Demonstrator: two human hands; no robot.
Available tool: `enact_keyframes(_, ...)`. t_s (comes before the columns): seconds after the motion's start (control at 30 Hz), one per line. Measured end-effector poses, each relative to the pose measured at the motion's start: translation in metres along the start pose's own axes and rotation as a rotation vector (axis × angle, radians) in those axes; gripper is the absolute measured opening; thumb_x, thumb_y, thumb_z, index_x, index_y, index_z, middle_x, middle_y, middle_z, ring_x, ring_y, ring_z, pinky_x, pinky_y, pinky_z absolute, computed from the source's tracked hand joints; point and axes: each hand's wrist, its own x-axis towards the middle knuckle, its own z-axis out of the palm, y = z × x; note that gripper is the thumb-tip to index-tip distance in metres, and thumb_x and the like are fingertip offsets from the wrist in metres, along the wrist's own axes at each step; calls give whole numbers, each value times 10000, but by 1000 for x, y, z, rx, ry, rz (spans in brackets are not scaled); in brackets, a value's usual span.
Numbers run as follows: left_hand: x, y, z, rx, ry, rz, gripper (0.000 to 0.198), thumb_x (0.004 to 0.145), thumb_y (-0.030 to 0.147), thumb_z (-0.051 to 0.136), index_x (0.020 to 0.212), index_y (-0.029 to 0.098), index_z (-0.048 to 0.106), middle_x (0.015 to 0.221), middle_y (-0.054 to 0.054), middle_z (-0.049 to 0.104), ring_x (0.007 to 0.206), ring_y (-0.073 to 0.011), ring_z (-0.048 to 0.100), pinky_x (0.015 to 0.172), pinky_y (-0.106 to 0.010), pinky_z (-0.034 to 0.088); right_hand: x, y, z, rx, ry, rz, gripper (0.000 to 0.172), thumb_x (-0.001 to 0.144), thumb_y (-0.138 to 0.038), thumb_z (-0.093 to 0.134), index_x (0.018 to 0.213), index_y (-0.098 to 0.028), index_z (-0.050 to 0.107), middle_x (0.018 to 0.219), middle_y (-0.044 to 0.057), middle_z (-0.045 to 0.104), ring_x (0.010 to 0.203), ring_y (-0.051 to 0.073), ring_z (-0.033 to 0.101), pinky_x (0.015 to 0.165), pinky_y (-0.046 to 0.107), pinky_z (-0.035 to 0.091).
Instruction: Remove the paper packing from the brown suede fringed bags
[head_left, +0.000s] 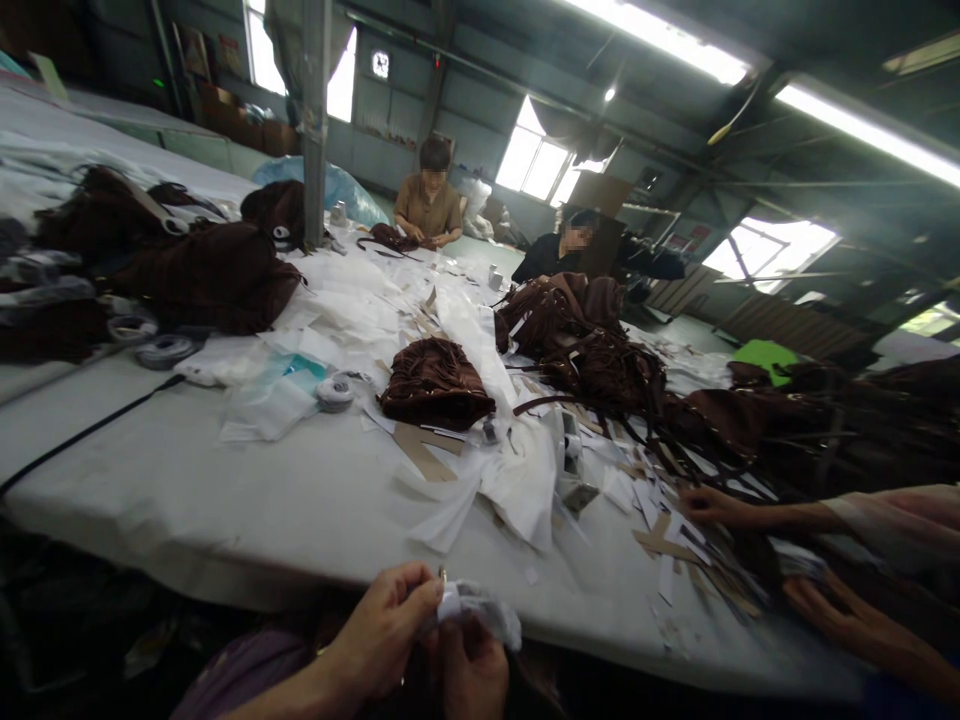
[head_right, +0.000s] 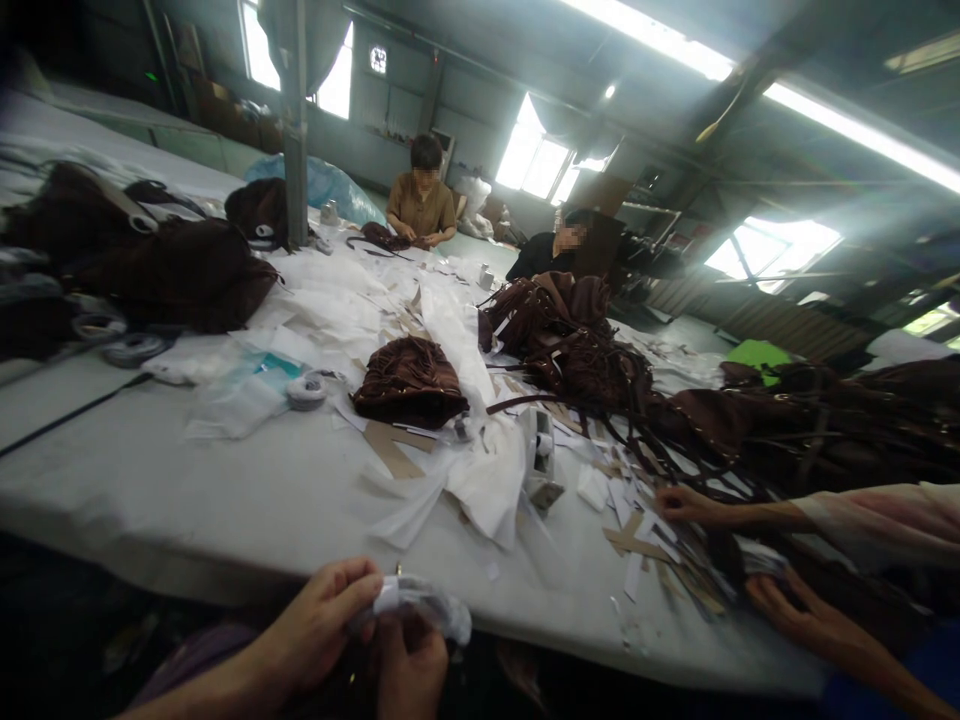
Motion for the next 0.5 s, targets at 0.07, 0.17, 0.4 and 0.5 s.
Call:
enact_keyframes(0.07,0,1,2,-31,12,-28,319,789,469,577,685,173,521,535,41,518,460,-97,463,488,-210,384,-3,-5,-1,-21,48,55,438,627,-630,681,708,-205,610,503,-32,580,421,129,500,411,239,399)
enact_keyframes(0.17,-7,8,7,32,-9,-3,299,811,438,567,697,166,520,545,41,525,495,-85,475,506,-187,366,-7,-12,-3,-152,120,54,416,630,-612,672,685,-203,619,559,7,638,528,176,584,514,268,458)
enact_keyframes(0.4,7,18,-9,108,7,-60,286,802,435,558,909,193,452,516,69,548,375,-64,428,402,-162,282,-16,-43,-8,-529,35,-170,388,767,-551,591,564,-220,597,492,-6,613,493,166,574,517,259,429)
enact_keyframes(0.5,13,31,-18,184,-38,-171,330,806,419,534,1021,208,399,512,84,565,256,-38,308,322,-146,186,-15,-68,-20,-732,114,-540,277,783,-476,635,696,-213,653,587,11,661,547,175,610,581,272,466)
